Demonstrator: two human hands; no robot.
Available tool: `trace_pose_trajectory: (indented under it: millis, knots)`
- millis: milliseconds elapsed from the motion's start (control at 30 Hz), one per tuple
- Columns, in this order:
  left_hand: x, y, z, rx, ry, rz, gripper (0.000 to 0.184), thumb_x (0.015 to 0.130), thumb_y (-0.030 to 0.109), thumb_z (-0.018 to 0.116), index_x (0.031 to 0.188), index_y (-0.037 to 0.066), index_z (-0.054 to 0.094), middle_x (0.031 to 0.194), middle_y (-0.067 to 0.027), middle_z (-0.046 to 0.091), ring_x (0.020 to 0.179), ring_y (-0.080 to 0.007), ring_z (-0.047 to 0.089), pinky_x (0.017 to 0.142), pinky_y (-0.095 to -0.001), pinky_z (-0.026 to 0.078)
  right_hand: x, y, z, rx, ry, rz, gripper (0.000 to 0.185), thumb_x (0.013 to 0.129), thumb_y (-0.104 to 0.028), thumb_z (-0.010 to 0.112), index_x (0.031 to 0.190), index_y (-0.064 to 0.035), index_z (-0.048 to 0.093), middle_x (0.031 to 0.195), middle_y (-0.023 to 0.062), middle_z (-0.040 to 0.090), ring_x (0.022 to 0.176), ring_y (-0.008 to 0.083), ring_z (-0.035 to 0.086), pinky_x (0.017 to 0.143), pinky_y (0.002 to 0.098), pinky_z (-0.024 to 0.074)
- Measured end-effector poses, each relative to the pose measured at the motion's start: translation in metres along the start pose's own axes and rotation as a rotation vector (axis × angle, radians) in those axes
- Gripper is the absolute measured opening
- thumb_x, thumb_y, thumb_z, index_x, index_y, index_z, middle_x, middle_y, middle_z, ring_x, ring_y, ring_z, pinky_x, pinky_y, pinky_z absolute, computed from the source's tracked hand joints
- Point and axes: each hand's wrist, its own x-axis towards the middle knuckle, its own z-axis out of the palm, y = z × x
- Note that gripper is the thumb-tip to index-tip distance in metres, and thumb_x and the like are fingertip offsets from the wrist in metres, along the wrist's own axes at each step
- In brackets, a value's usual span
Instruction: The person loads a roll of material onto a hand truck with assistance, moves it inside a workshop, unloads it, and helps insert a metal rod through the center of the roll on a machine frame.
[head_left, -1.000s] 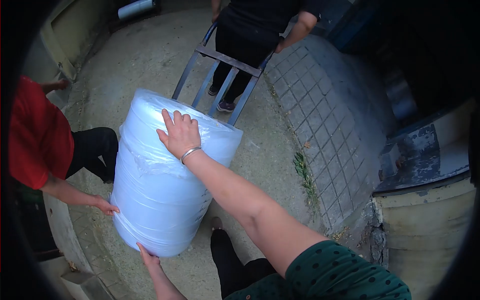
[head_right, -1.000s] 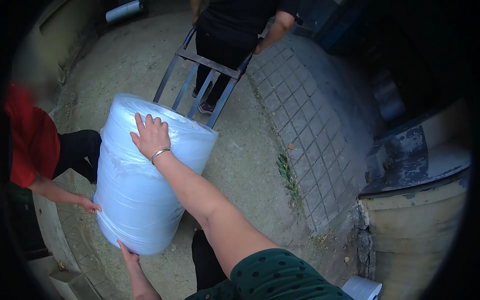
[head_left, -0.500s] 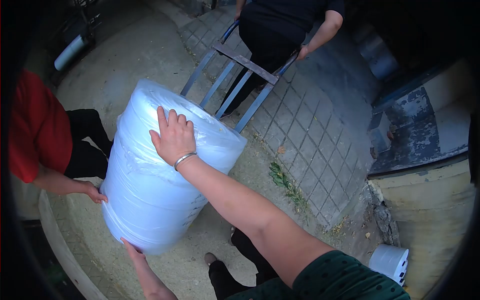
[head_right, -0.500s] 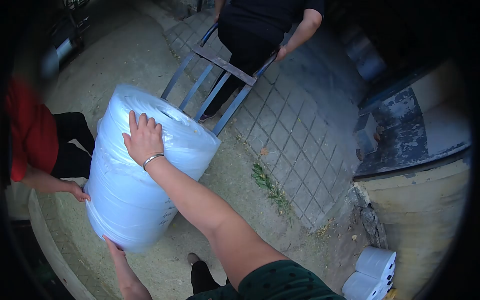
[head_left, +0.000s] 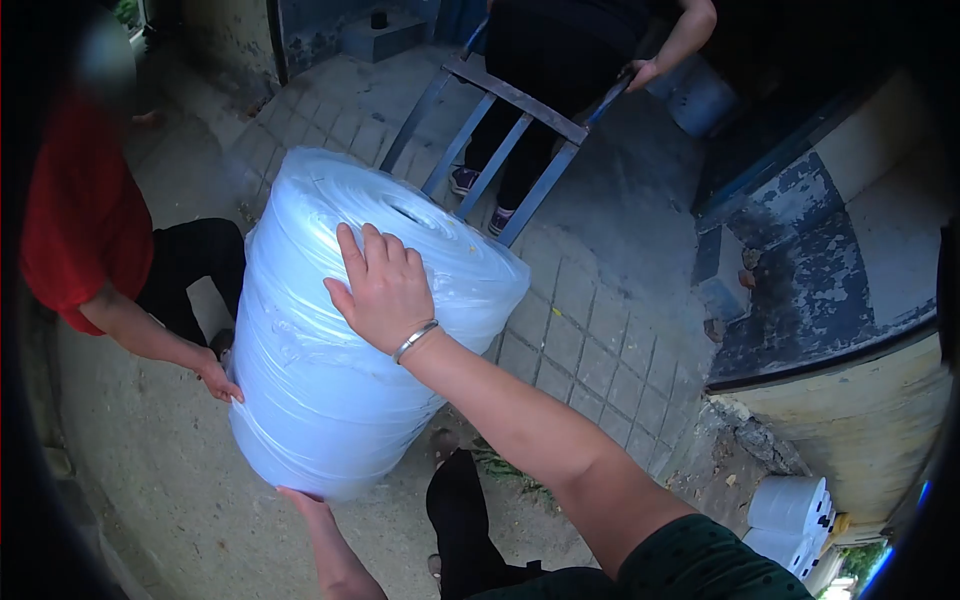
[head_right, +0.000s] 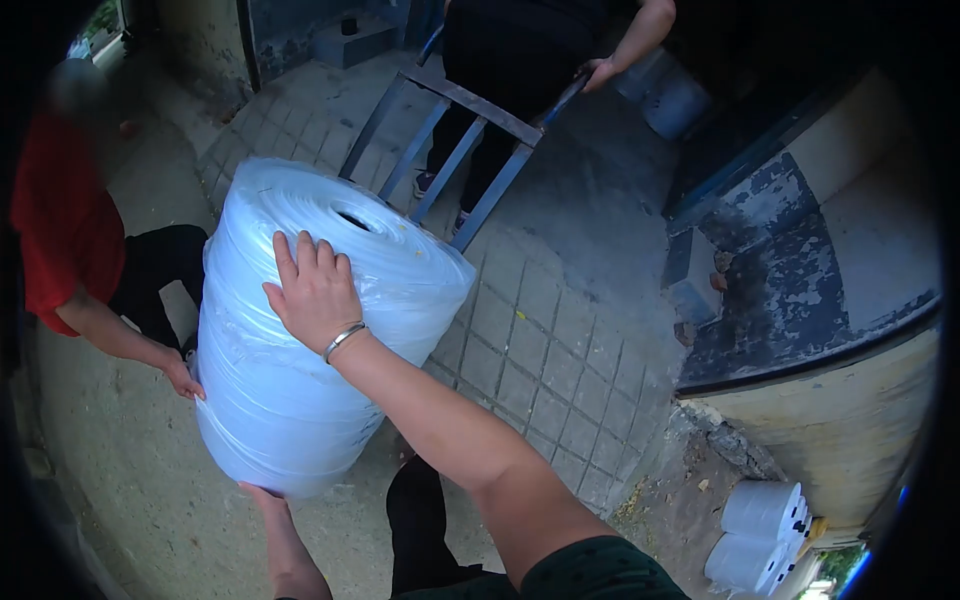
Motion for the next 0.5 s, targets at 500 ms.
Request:
trace_pose_trajectory:
  millis: [500]
  knots:
    - [-0.113,-0.049,0.624,-0.055,-0.155,-0.131,0.075,0.092,0.057,0.003,0.142,0.007,0.028,0.144,-0.0123,0.033,0.13,-0.0352,0.033,0.107,-0.0511,0.033,0.361,0.575,-0.052,0.048,-0.105,0.133,0.05,0.087,-0.036,0.052,0.123,-0.002,0.05,0.095,0.0144,0.056,0.087,0.027,0.057,0.076,0.0368,0.0451]
